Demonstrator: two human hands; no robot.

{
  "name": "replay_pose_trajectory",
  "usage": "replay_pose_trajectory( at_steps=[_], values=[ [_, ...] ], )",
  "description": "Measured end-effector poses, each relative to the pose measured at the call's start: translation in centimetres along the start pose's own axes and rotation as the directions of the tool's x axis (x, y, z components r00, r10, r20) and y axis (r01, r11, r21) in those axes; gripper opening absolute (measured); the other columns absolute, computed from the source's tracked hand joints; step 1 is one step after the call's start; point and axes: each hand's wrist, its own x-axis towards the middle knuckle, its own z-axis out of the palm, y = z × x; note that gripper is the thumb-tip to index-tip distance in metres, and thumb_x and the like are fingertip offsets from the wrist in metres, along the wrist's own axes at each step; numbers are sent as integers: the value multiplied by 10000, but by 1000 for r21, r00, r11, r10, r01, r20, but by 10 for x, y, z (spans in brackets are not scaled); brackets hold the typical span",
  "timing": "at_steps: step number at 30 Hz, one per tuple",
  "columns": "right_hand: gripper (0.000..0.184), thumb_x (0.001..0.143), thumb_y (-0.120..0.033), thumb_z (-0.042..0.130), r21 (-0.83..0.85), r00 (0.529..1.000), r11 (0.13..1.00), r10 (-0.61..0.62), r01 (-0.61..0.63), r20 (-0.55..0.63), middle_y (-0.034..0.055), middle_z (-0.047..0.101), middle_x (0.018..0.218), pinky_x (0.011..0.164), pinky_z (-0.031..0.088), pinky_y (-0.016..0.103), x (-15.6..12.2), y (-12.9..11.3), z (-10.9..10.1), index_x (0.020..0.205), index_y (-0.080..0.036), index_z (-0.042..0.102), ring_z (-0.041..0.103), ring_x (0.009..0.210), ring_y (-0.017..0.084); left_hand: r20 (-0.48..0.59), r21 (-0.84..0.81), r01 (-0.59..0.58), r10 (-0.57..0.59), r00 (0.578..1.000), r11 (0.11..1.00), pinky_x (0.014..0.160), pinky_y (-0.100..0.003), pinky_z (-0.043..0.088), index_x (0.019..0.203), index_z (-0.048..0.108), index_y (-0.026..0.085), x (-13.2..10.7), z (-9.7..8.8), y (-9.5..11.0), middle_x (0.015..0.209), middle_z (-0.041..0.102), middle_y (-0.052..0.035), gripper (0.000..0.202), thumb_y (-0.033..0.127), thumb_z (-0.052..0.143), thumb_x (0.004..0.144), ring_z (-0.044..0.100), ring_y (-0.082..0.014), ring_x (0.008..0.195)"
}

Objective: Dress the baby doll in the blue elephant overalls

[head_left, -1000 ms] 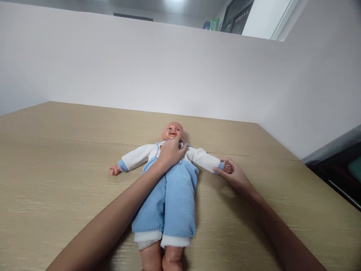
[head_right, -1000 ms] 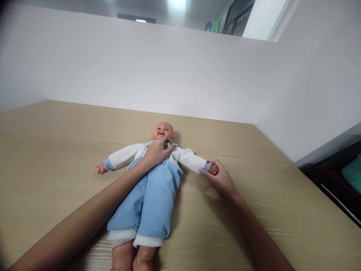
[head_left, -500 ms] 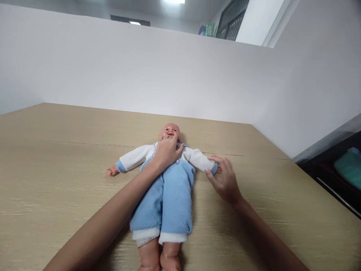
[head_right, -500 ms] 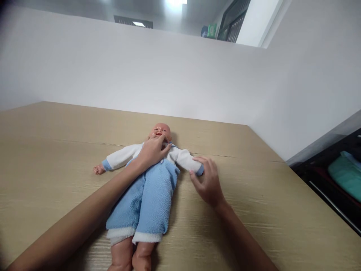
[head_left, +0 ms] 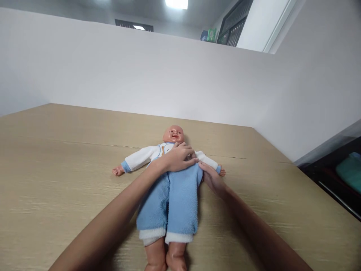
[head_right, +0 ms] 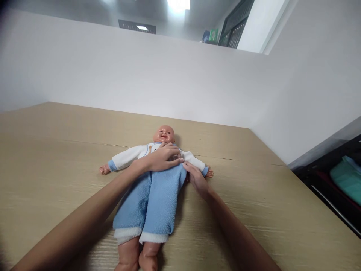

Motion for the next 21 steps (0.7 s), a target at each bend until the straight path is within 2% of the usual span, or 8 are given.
replay_pose_trajectory(
  at_steps=[3,7,10,12,14,16,21],
  values=[
    [381,919,-633,596,170,997,983,77,-72,-23,13,519,750,538,375,331,1,-3,5,871,-260,537,456,663,206,73,-45,21,-17,997,999,1087,-478,346,924,697,229,-1,2,-1,1076,754,-61,377,481,465,1084,593,-281,1145],
    [393,863,-622,687,166,993,980,115,-112,-6,-26,478,738,508,297,289,-1,-1,6,961,-266,554,395,604,168,83,-151,91,-79,993,984,1080,-460,337,1001,680,232,0,6,-5,1086,754,-45,312,498,524,1050,612,-276,1154],
    [418,866,-626,723,60,997,996,68,-66,-31,-33,537,794,567,389,282,-4,5,5,1035,-281,559,466,641,167,62,-160,115,-107,992,980,1053,-442,346,1031,655,230,1,10,-7,1021,732,-33,295,511,564,1027,636,-262,1079],
    [406,904,-610,713,-5,998,1000,-15,15,-59,-6,610,910,685,489,308,-7,9,5,1104,-289,566,566,763,195,53,-164,112,-105,993,980,1017,-427,353,1036,645,226,1,12,-7,982,714,-19,296,514,580,1019,642,-240,998],
    [384,949,-585,682,-88,991,992,-95,87,-96,21,638,1002,783,528,338,-10,13,5,1167,-289,571,607,855,217,45,-178,115,-109,993,977,988,-418,354,1041,642,224,1,13,-7,959,701,-4,291,510,594,1015,642,-222,943],
    [355,982,-554,651,-209,978,972,-145,112,-149,27,627,996,775,525,346,-13,16,6,1192,-277,580,595,833,219,34,-178,124,-119,992,976,981,-418,350,1036,641,224,1,14,-7,951,699,0,286,507,605,1012,644,-220,938],
    [283,994,-423,627,-439,946,895,-207,80,-250,14,590,929,683,475,344,-19,18,7,1212,-249,584,537,717,204,5,-141,135,-136,991,981,984,-428,353,1037,639,229,2,20,-8,975,724,-12,282,509,610,1012,657,-234,959]
  ],
)
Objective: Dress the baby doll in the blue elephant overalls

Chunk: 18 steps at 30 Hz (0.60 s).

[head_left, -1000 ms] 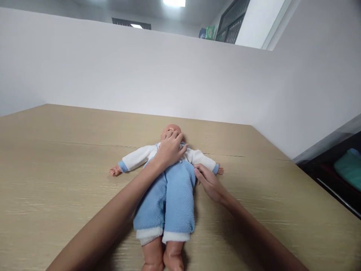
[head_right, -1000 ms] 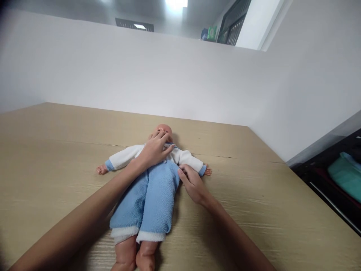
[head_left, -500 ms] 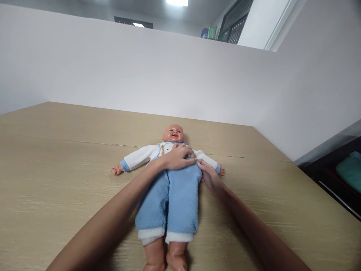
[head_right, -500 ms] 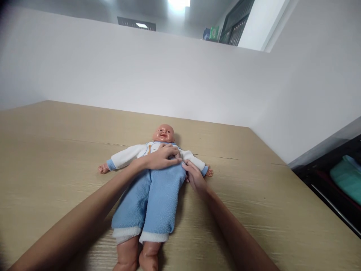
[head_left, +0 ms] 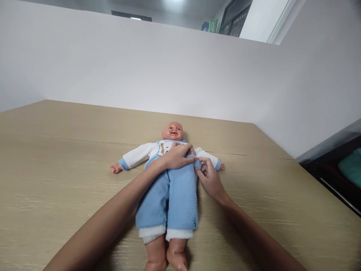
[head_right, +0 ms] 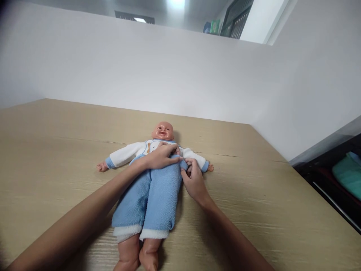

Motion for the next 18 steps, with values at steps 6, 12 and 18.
replay_pose_trajectory(
  at_steps=[6,12,18],
  values=[
    [232,1008,-366,639,-284,981,941,-192,184,-1,91,650,1093,882,521,425,-3,1,-12,1202,-245,600,630,941,284,-30,56,-16,18,999,998,1044,-460,360,1070,623,241,-2,6,0,990,738,-22,177,402,621,996,672,-261,1014],
    [425,971,-444,718,-582,930,765,-365,274,-41,168,656,1328,1097,433,577,0,13,-58,1332,-243,618,579,1238,403,-70,144,-29,39,997,989,1025,-447,413,1122,608,241,-3,1,10,1152,708,-75,152,253,547,983,649,-272,1117],
    [565,897,-530,779,-558,935,760,-341,334,94,126,750,1300,1262,271,664,19,38,-81,1375,-261,645,664,1219,381,-58,285,-76,96,994,955,1073,-470,417,1221,626,238,8,2,18,1292,649,-116,303,399,650,966,561,-322,1205]
  ],
)
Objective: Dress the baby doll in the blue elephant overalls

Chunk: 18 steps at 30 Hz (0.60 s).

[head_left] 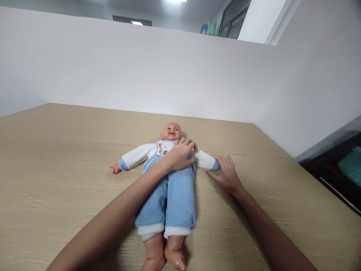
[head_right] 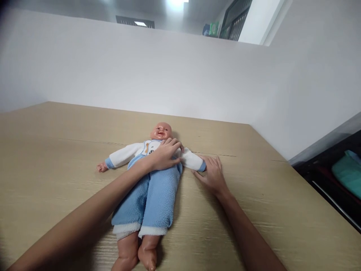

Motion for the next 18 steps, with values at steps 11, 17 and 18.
replay_pose_trajectory(
  at_steps=[11,17,18],
  values=[
    [805,850,-519,868,720,940,653,341,-237,0,138,698,1419,1143,546,484,2,-47,-4,1518,-266,496,686,1303,310,56,49,-4,1,998,999,1051,-484,419,1274,626,244,13,16,-3,1265,693,-123,421,389,718,890,599,-340,1191],
    [586,964,-555,737,684,944,652,257,-328,208,125,630,1514,1258,436,518,-6,-45,21,1444,-269,560,592,1429,282,-151,-195,99,-130,980,976,983,-439,491,1202,675,212,7,15,-13,1168,737,-99,333,370,703,910,641,-302,1092],
    [524,997,-553,695,648,954,701,203,-298,219,116,635,1504,1265,420,522,-7,-49,24,1427,-272,588,584,1430,278,-180,-267,108,-160,970,958,983,-429,502,1203,683,206,6,14,-14,1171,746,-94,335,363,710,908,652,-295,1092]
  ],
)
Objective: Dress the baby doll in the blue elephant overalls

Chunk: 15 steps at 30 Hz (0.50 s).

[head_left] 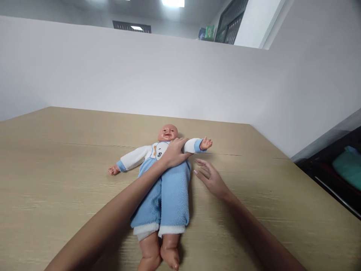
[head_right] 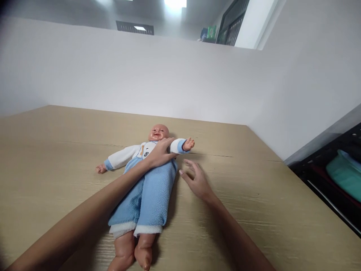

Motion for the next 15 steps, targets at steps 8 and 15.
replay_pose_trajectory(
  at_steps=[8,15],
  values=[
    [437,1085,-620,474,-4,998,1000,10,-10,69,91,724,1258,1120,483,465,10,-20,48,1201,-261,693,649,1204,285,-182,-510,81,-199,963,857,1156,-400,494,1344,691,156,-9,-19,-11,1394,740,-104,467,366,721,928,673,-278,1293],
    [473,926,-678,654,519,964,828,263,-210,-29,42,801,1137,1000,550,410,51,-51,104,1129,-257,725,701,1107,283,-271,-807,68,-470,840,587,1233,-459,455,1342,708,171,-19,-30,-47,1446,717,-94,566,503,788,891,629,-315,1394]
  ],
)
